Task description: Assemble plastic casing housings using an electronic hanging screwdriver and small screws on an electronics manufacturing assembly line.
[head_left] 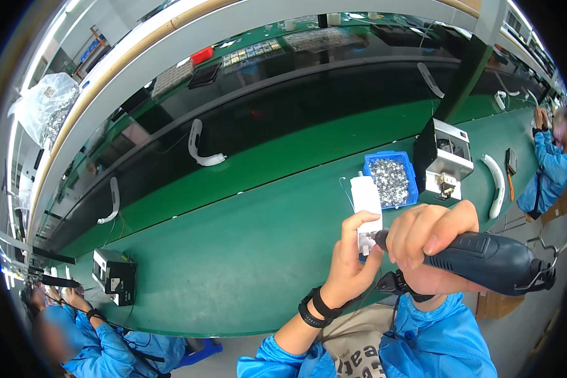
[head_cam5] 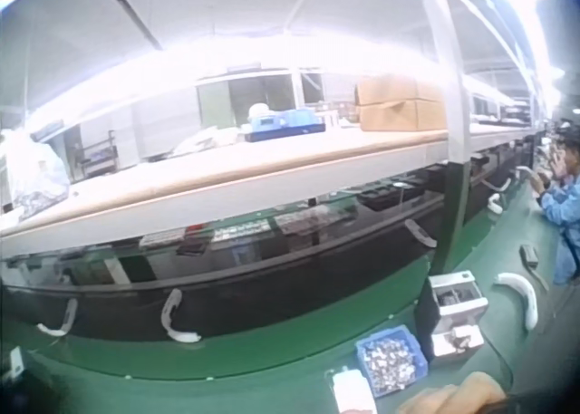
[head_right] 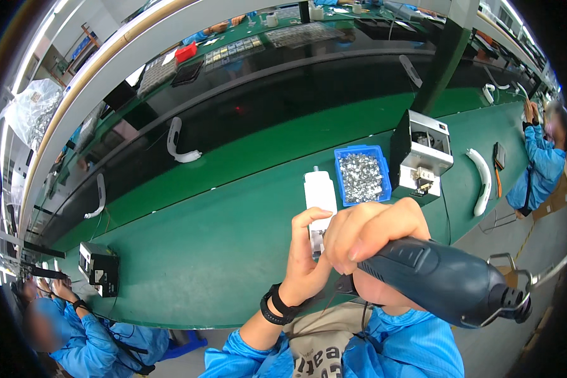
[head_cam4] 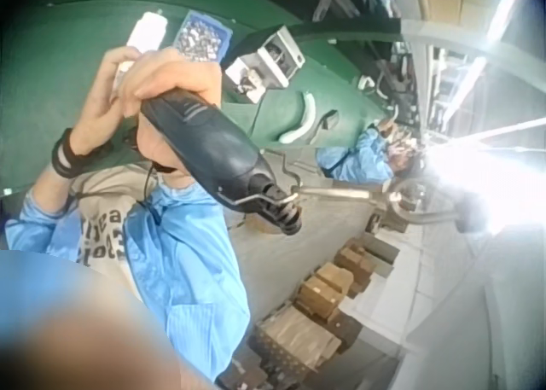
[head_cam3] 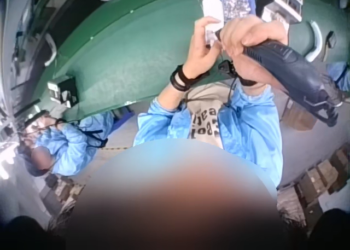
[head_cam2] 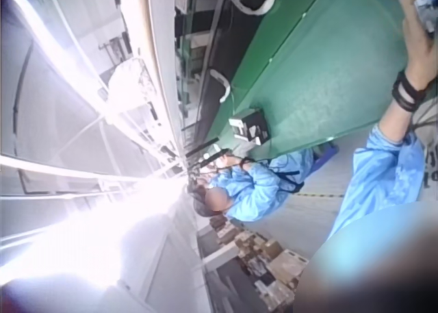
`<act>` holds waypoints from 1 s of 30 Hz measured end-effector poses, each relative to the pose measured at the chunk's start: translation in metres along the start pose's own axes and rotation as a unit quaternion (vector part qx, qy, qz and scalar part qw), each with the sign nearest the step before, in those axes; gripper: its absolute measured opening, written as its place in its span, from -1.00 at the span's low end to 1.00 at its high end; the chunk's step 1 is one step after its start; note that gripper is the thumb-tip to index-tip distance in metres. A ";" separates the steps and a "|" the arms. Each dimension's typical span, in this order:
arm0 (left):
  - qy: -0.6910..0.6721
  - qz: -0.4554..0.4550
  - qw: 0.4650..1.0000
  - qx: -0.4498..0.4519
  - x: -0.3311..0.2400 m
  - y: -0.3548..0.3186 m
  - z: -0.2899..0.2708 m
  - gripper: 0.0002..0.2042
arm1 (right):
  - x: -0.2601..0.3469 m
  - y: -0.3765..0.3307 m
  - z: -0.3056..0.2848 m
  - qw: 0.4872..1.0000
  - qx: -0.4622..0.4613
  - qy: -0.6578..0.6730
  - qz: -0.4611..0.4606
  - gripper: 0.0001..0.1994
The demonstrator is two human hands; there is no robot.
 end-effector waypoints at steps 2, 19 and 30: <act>-0.002 -0.011 1.000 -0.010 0.001 0.000 -0.004 -0.47 | -0.003 0.002 0.001 0.998 0.012 0.048 0.027 -0.66; 0.036 0.066 0.997 0.030 -0.013 0.027 -0.007 -0.38 | 0.001 0.006 -0.025 0.998 -0.041 0.027 0.046 -0.08; 0.603 0.169 0.773 0.103 0.084 0.141 -0.096 -0.44 | 0.013 -0.045 -0.099 0.964 -0.191 -0.160 0.093 -0.24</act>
Point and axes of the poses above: each hand's wrist, its own y-axis towards the middle knuckle, its own z-axis out of the palm, x = y × z, the point moved 1 cm from there along y, towards the middle knuckle, and after that the axes turned 1 degree about y, right-handed, at the moved point
